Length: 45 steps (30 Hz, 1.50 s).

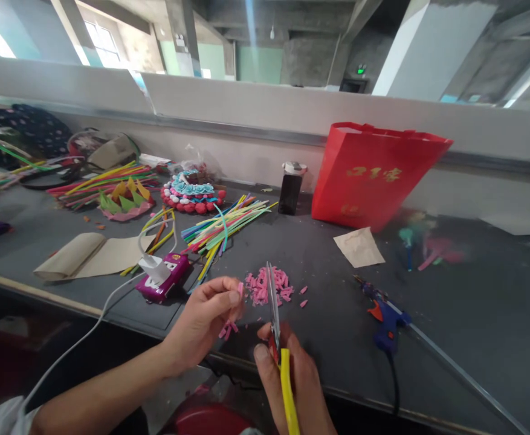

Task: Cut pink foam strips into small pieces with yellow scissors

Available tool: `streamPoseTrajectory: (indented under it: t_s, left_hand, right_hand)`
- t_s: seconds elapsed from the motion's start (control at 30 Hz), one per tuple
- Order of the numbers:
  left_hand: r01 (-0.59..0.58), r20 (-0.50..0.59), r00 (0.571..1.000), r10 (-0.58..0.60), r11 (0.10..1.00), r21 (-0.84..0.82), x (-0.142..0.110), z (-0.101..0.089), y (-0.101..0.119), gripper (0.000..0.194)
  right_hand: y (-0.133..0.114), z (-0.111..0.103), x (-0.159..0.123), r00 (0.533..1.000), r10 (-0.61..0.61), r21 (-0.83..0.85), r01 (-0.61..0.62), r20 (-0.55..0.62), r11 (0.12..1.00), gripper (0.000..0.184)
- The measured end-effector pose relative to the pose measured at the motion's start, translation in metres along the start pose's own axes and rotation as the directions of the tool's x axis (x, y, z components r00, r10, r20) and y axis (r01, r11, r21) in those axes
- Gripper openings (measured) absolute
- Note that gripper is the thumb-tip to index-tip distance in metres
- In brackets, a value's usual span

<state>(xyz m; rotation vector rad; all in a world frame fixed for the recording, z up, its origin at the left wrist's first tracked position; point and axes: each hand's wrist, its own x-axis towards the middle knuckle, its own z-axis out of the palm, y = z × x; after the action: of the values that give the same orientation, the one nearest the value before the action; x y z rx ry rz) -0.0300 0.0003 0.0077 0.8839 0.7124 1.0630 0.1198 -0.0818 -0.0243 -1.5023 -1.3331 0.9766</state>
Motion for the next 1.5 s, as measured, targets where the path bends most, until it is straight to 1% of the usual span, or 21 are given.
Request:
streamPoseTrajectory:
  t_s: [0.1,0.17,0.3,0.43,0.5,0.63,0.77,1.1,1.2,1.37,1.5]
  left_hand:
    - [0.002,-0.027,1.000,-0.004,0.998,-0.061,-0.002,0.002,0.004,0.012]
    - [0.024,-0.036,0.999,-0.026,0.997,-0.068,-0.005,0.004,0.003,0.013]
    - [0.046,-0.029,0.998,-0.049,0.994,-0.099,-0.009,0.007,-0.001,0.013]
    - [0.058,-0.023,0.998,-0.062,0.989,-0.135,-0.010,0.008,-0.003,0.014]
    - [0.068,-0.024,0.997,-0.072,0.988,-0.141,-0.011,0.009,-0.003,0.015]
    - [0.061,-0.030,0.997,-0.067,0.984,-0.165,-0.012,0.010,-0.005,0.014]
    - [0.065,-0.024,0.997,-0.071,0.979,-0.192,-0.013,0.010,-0.007,0.013]
    - [0.060,-0.039,0.997,-0.069,0.979,-0.196,-0.012,0.009,-0.009,0.013]
    - [0.047,-0.029,0.998,-0.054,0.978,-0.204,-0.012,0.009,-0.010,0.011]
    - [0.030,-0.034,0.999,-0.038,0.976,-0.217,-0.012,0.009,-0.011,0.011]
    - [0.014,-0.037,0.999,-0.022,0.976,-0.217,-0.012,0.009,-0.011,0.010]
  right_hand:
    - [-0.003,0.003,-0.005,0.997,-0.075,-0.170,0.068,-0.036,0.983,0.042]
    - [-0.004,0.005,-0.007,0.993,-0.118,-0.215,0.110,-0.021,0.970,0.043]
    - [-0.003,0.009,-0.010,0.985,-0.171,-0.285,0.172,0.029,0.943,0.038]
    - [0.003,0.011,-0.012,0.980,-0.192,-0.332,0.199,0.053,0.922,0.036]
    - [0.007,0.012,-0.012,0.978,-0.204,-0.354,0.204,0.037,0.913,0.037]
    - [0.014,0.015,-0.012,0.963,-0.268,-0.394,0.244,-0.006,0.886,0.037]
    - [0.016,0.017,-0.012,0.953,-0.304,-0.448,0.269,-0.005,0.853,0.036]
    - [0.019,0.018,-0.011,0.944,-0.331,-0.474,0.288,-0.008,0.832,0.035]
    - [0.021,0.019,-0.011,0.940,-0.342,-0.472,0.297,-0.009,0.830,0.035]
    - [0.026,0.020,-0.012,0.937,-0.346,-0.496,0.279,-0.046,0.822,0.039]
    - [0.029,0.020,-0.011,0.926,-0.377,-0.517,0.306,-0.034,0.799,0.038]
